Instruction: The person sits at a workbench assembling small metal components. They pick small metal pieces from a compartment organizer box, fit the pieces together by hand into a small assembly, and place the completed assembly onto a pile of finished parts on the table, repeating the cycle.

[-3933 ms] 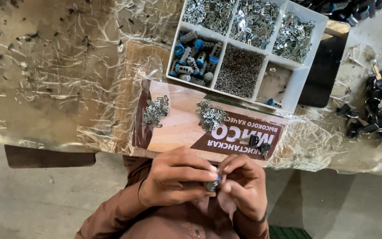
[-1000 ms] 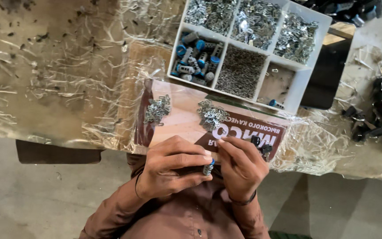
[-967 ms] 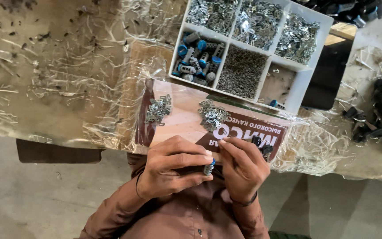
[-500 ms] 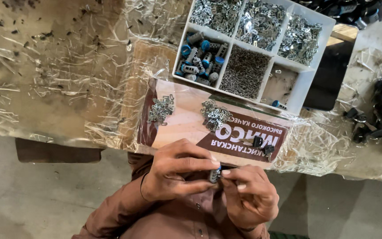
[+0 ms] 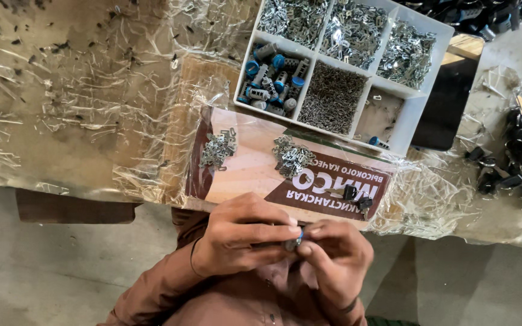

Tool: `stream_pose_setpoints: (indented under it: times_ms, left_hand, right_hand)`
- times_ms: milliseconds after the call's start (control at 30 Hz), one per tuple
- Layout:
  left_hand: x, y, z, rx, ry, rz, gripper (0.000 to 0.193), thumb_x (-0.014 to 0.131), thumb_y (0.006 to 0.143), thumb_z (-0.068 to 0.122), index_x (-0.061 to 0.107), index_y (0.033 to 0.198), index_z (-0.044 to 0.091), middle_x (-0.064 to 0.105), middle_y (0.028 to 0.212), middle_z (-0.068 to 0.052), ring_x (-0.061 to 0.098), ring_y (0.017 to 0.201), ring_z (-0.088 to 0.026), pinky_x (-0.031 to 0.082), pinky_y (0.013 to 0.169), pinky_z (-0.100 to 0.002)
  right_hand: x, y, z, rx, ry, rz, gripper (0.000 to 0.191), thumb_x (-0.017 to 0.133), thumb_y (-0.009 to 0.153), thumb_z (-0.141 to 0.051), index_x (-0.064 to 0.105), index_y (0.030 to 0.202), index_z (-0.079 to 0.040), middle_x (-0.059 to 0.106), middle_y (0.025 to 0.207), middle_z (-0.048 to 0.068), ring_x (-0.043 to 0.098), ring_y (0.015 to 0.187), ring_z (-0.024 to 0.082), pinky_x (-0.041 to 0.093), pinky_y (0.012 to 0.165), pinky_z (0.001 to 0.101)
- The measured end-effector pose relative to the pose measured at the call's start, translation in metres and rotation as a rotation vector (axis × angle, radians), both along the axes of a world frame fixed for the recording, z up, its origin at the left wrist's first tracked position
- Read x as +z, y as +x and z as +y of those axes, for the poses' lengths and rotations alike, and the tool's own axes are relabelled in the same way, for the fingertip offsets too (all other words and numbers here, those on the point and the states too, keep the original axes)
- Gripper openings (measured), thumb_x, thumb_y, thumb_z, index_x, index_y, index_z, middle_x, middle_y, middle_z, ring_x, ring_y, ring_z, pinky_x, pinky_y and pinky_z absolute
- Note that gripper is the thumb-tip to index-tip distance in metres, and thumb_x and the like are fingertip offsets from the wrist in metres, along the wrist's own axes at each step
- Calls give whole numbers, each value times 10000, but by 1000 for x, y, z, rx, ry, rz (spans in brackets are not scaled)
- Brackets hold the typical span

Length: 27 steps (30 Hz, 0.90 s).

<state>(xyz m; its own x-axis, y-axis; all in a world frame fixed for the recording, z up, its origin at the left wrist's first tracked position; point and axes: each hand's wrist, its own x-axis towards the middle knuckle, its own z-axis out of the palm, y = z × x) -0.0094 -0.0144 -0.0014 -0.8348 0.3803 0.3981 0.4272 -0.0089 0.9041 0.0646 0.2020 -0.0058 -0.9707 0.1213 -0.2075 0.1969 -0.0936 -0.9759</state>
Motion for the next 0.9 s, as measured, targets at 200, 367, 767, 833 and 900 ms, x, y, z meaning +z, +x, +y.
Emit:
stream_pose_setpoints:
  times_ms: [200,367,767,833,900]
  left_hand:
    - [-1,0,-3,23,107,-94,402,926,793,98,760,1159,93,733,1162,-58,718,947,-195,586,822,-311]
    - [-3,-3,1,42,94,-111,409,936,769,112,770,1142,87,741,1138,-66,690,873,-187,569,766,-301]
    - [-2,-4,15,-52,62,-88,381,913,820,144,757,1165,102,736,1162,-62,736,993,-202,584,867,-317]
    - [0,-2,15,-50,75,-114,387,907,818,137,757,1173,101,734,1163,-62,737,997,-207,592,873,-316]
    - [1,-1,16,-44,70,-119,387,899,812,126,758,1172,100,737,1158,-62,734,982,-204,589,863,-317]
  right_hand:
    - [-10,-33,-5,96,1230,464,478,861,823,-262,692,1215,-49,675,1058,91,651,915,224,526,770,320]
    - [-6,-27,2,296,1338,366,642,868,717,-306,706,1285,-53,610,1016,136,612,854,314,501,767,396]
    - [-2,7,7,-56,500,486,116,759,923,-28,652,956,6,725,949,141,728,876,204,606,770,296]
    - [7,3,2,-68,675,558,128,764,884,6,642,919,25,725,912,155,737,833,200,606,745,281]
    - [17,-1,-3,-48,592,502,127,760,838,49,660,915,33,723,896,176,731,795,209,595,731,279]
